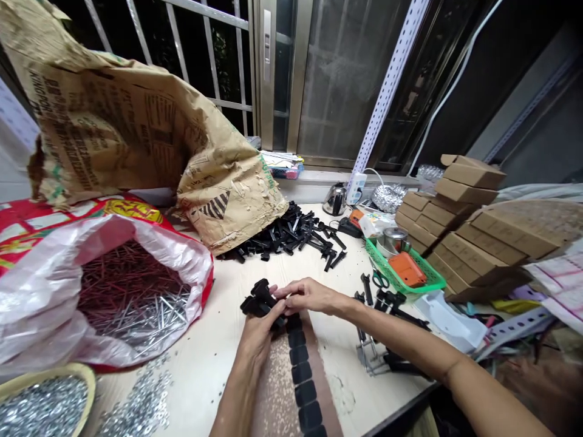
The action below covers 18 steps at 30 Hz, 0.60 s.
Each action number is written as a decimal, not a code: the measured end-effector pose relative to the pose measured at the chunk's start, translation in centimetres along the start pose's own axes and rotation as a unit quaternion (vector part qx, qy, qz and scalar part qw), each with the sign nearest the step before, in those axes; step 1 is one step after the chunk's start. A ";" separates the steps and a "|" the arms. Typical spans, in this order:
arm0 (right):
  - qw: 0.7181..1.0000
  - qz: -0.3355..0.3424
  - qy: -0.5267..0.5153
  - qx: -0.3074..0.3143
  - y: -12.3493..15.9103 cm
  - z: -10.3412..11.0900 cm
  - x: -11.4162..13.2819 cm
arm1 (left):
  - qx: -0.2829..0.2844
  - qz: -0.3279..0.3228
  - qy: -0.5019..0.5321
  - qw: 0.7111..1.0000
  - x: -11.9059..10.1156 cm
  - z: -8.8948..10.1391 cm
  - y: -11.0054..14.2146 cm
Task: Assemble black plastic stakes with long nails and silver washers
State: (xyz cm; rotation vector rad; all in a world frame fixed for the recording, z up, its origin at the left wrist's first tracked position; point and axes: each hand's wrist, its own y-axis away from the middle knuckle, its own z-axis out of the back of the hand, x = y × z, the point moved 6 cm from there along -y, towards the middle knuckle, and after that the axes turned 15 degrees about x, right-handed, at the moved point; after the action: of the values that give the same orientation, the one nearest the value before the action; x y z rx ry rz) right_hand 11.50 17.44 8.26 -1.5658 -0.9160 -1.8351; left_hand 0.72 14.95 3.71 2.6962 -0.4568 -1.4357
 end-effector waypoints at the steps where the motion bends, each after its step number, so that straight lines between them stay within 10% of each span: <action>1: 0.998 -0.013 0.058 -0.016 0.5 1.1 -0.1 | 0.004 -0.001 -0.011 1.000 0.1 -0.2 0.0; 3: 0.958 -0.086 0.257 -0.094 1.5 4.6 -0.3 | 0.006 -0.013 -0.021 1.000 0.2 -0.3 0.1; 5: 0.839 -0.203 0.469 -0.185 2.4 8.9 -0.5 | -0.003 -0.035 -0.021 0.999 0.2 -0.1 0.0; 7: 0.778 -0.262 0.529 -0.217 2.9 12.5 -0.9 | -0.030 -0.057 -0.030 0.997 0.0 0.4 0.1; 12: 0.736 -0.304 0.577 -0.180 2.8 16.9 -2.8 | -0.063 -0.054 -0.102 0.991 0.0 0.7 0.5; 18: 0.717 -0.246 0.634 -0.156 2.0 16.4 -1.6 | -0.093 -0.089 -0.075 0.989 -0.8 0.4 0.8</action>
State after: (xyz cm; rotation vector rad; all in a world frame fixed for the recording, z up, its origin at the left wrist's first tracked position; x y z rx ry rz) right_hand 23.25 29.11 8.37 0.1609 -0.3027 -2.8076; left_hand -0.22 14.49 4.30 2.5468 -0.0835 -1.6437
